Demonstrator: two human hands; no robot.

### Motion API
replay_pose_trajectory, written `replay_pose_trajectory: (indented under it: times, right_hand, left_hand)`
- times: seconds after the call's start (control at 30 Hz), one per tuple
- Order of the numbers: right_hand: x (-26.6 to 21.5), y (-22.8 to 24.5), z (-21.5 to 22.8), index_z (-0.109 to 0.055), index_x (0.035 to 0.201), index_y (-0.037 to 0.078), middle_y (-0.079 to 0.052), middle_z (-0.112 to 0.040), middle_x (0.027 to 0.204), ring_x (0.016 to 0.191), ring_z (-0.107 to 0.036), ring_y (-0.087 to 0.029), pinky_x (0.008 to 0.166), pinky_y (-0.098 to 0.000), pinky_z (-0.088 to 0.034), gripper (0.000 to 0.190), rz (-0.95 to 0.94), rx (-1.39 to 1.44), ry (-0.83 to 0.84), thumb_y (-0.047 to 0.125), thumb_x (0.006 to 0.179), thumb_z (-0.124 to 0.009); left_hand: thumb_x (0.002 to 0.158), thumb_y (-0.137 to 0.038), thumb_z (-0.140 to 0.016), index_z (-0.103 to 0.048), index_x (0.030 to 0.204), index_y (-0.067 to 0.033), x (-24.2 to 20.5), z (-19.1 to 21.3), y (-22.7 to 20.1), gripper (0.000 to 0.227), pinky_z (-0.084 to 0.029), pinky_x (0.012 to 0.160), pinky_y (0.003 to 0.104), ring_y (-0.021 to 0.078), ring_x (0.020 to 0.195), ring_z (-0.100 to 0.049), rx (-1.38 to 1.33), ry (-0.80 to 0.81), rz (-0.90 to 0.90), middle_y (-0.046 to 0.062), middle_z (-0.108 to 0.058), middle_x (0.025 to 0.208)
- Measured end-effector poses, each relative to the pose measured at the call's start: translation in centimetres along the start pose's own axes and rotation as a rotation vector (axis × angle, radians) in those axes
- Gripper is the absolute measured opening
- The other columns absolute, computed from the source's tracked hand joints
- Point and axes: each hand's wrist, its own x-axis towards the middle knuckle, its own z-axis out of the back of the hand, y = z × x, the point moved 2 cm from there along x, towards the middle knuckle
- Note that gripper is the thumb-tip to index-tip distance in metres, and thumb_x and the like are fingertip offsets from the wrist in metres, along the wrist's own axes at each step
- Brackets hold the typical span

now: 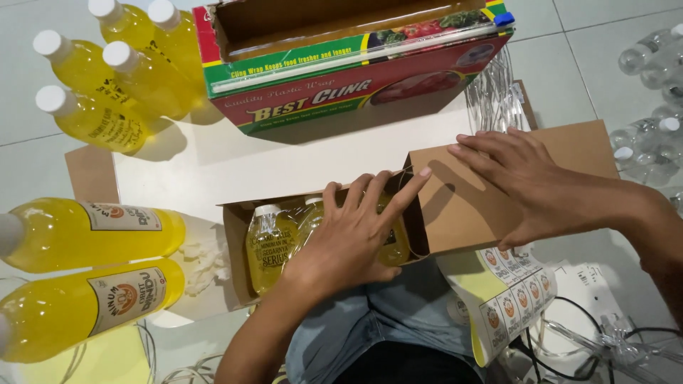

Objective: The person places a shrink-wrapped pack of yellow liquid bottles into a cardboard box, closes the flaps, applies a branded sticker, and ties a silver ribbon bow around the box. The finished package is then placed on the floor.

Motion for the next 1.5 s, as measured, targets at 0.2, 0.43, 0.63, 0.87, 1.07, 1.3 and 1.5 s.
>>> replay_pose_trajectory:
  times: [0.2,0.43,0.63,0.87,1.07,1.3,1.5]
  right_hand:
    - [-0.1,-0.3,-0.1,-0.008,0.163,0.023,-0.007,-0.017,0.166,0.146,-0.019,-0.036,0.119,-0.0596,-0.02,0.167,-0.007,0.033,-0.021,0.045,0.031,-0.109]
    - [-0.4,-0.3,-0.1,-0.013,0.162,0.027,-0.007,-0.019,0.164,0.147,-0.018,-0.037,0.119,-0.0594,-0.018,0.164,-0.012,0.062,-0.039,0.037,0.031,-0.109]
    - [-0.5,-0.6,-0.3,-0.012,0.162,0.028,-0.007,-0.017,0.164,0.149,-0.013,-0.038,0.119,-0.0613,-0.017,0.162,-0.016,0.069,-0.044,0.038,0.033,-0.109]
    - [0.0,-0.2,0.0,-0.012,0.162,0.025,-0.007,-0.02,0.165,0.149,-0.016,-0.037,0.12,-0.0574,-0.018,0.166,0.052,0.1,-0.05,0.036,0.029,-0.112]
    - [0.8,1.3,0.9,-0.011,0.163,0.016,-0.011,-0.013,0.17,0.155,-0.007,-0.034,0.121,-0.0545,-0.007,0.172,0.152,0.045,-0.078,0.049,0.028,-0.113]
    - [-6.0,2.0,0.9,-0.044,0.144,0.026,-0.019,-0.027,0.166,0.146,-0.031,-0.045,0.105,-0.0626,-0.036,0.112,-0.118,0.214,-0.375,0.058,0.046,-0.089]
    - [-10.2,4.2,-1.8,-0.041,0.159,-0.011,-0.038,-0.044,0.144,0.123,-0.051,-0.051,0.104,-0.058,-0.043,0.071,-0.617,0.158,-0.889,0.005,0.097,-0.069]
  left_hand:
    - [0.044,-0.061,-0.106,0.006,0.164,-0.0256,0.0,-0.3,0.3,0.168,-0.035,0.096,0.072,0.0424,0.132,-0.047,0.017,-0.048,-0.003,0.021,-0.044,0.155]
    - [0.045,-0.061,-0.108,0.005,0.165,-0.0252,0.2,0.0,0.2,0.169,-0.033,0.098,0.072,0.0429,0.133,-0.045,-0.003,-0.013,0.022,0.022,-0.044,0.155]
    - [0.048,-0.061,-0.107,0.004,0.164,-0.0212,0.2,0.3,0.3,0.166,-0.03,0.101,0.072,0.0418,0.136,-0.041,-0.018,0.018,0.034,0.02,-0.041,0.156]
    - [0.048,-0.067,-0.101,-0.013,0.161,-0.0046,-0.2,-0.3,0.6,0.156,-0.028,0.103,0.07,0.042,0.141,-0.036,0.019,-0.019,0.009,0.021,-0.036,0.159]
    - [0.051,-0.085,-0.096,0.003,0.165,-0.0086,-1.4,0.7,-0.1,0.169,-0.006,0.116,0.068,0.0426,0.154,-0.006,0.093,-0.066,0.002,0.027,-0.006,0.168]
    - [0.083,-0.06,-0.077,-0.022,0.162,-0.0199,-11.2,3.4,-0.4,0.104,0.0,0.128,0.053,0.0273,0.159,0.001,0.05,-0.359,0.186,0.011,-0.006,0.173]
    - [0.096,-0.027,-0.046,-0.036,0.149,-0.0067,-17.0,1.5,1.3,0.058,-0.029,0.121,0.057,0.037,0.149,-0.035,-0.398,-0.788,0.66,0.02,-0.036,0.161]
